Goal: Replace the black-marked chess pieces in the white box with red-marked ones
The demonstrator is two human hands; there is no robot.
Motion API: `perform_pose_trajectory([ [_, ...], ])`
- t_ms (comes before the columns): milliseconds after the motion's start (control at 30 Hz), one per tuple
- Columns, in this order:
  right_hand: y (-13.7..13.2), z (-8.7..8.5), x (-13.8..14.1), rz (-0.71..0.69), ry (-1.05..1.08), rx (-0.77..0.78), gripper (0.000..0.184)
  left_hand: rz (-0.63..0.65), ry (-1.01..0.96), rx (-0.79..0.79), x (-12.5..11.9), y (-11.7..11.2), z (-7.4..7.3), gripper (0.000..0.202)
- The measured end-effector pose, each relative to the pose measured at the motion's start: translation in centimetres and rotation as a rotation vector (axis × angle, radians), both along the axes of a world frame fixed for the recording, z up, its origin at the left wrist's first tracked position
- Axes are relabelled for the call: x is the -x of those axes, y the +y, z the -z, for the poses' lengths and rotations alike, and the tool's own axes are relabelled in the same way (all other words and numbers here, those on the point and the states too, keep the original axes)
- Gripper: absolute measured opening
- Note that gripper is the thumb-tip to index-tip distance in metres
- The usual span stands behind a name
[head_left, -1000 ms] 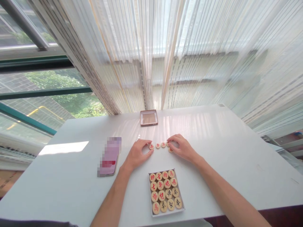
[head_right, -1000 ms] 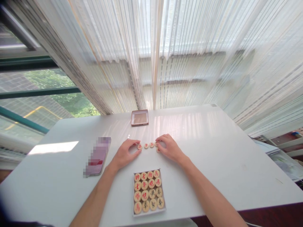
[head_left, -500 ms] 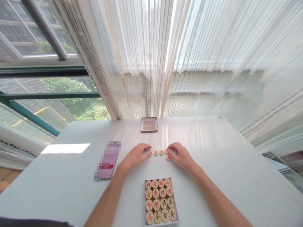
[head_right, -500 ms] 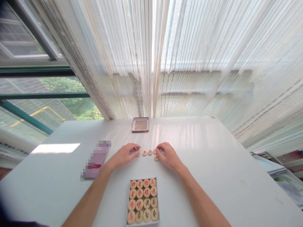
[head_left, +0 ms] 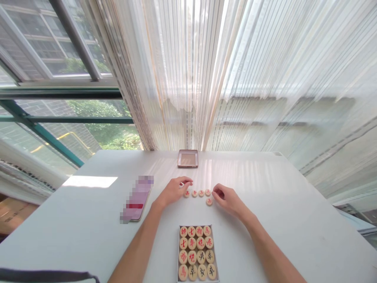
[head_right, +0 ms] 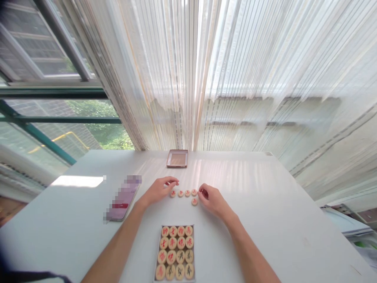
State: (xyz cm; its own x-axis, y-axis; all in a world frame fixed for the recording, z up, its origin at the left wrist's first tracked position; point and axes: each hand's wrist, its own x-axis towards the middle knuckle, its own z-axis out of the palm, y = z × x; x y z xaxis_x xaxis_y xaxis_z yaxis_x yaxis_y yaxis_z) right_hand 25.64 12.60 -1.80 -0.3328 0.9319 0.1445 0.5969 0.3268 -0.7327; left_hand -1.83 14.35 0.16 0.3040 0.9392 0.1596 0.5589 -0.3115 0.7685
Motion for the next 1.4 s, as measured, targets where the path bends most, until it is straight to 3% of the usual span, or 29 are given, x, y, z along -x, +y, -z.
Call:
perform_pose_trajectory([
  [200, 0.4, 0.3, 0.0, 0.058, 0.054, 0.001, 0.024, 0.067, 0.039, -0.016, -1.2, 0.8, -1.3, 0.036],
  [367, 0.5, 0.5, -0.1, 0.079, 0.085, -0.005, 0.026, 0.105, 0.123, -0.099, -1.6, 0.2, -0.4, 0.028],
  [533, 0.4, 0.6, 0.0, 0.074, 0.099, -0.011, 0.027, 0.146, 0.194, -0.154, -1.6, -1.0, 0.3, 0.042],
  [1067, 0.1, 0.7, 0.7, 0.091, 0.153, -0.105, 0.024, 0.066, 0.155, -0.239, -1.2, -2.0, 2.0, 0.030],
  [1400, -1.5, -0.1, 2.3, 0.086, 0.252, -0.200, 0.021, 0.093, -0.119, -0.200, -1.2, -3.4, -1.0, 0.030],
])
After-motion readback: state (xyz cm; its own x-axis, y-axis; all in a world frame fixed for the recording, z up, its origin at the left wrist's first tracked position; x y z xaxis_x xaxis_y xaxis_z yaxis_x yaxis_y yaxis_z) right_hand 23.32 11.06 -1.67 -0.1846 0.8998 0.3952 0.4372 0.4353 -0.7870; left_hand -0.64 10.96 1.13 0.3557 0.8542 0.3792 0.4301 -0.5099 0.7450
